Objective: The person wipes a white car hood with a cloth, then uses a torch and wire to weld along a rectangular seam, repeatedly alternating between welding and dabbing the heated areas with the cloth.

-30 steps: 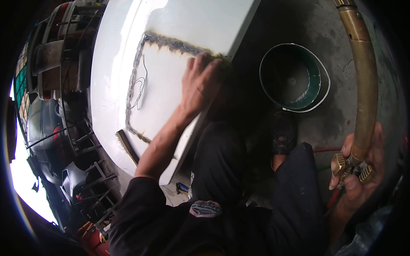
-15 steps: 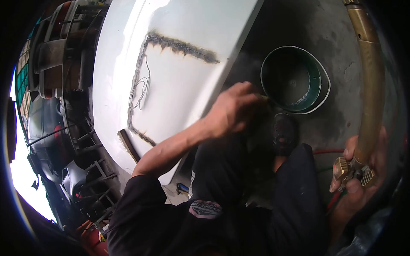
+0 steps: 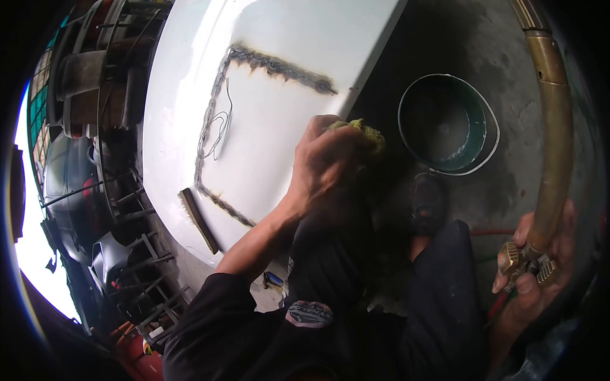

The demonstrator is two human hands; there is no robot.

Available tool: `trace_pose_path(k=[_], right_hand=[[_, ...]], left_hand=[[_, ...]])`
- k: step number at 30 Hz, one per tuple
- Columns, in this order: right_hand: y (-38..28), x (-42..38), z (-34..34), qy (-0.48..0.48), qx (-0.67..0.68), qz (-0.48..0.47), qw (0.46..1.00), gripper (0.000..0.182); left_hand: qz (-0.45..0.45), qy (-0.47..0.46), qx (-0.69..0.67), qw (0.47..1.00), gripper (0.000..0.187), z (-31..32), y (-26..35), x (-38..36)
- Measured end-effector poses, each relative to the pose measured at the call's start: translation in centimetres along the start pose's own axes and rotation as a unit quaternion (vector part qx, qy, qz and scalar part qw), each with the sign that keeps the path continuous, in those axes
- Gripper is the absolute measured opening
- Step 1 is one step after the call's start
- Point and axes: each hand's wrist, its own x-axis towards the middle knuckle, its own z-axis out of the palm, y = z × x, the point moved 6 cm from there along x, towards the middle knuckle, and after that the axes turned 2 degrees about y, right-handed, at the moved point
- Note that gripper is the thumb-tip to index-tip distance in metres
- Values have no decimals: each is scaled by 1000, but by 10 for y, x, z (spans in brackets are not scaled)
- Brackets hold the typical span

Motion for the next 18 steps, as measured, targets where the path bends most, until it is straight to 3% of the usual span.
trace_pose_path(k=[7,12,15,16,18], right_hand=[[-1,0,2,-10,-4,20,1000,96],[2,2,4,2,-1,33,999,97],[3,4,6,-3,-1,34,999,96],[3,4,6,-5,0,33,999,96],[4,5,3,-10,-13,18,1000,94]], left_hand=[[-21,99,71,992,33,-20,-11,9],[50,152,158,974,42,-16,-9,19],[82,110,252,958,51,0,-14,30],[155,86,303,937,51,4,-32,34],[197,32,379,904,49,-17,-63,47]])
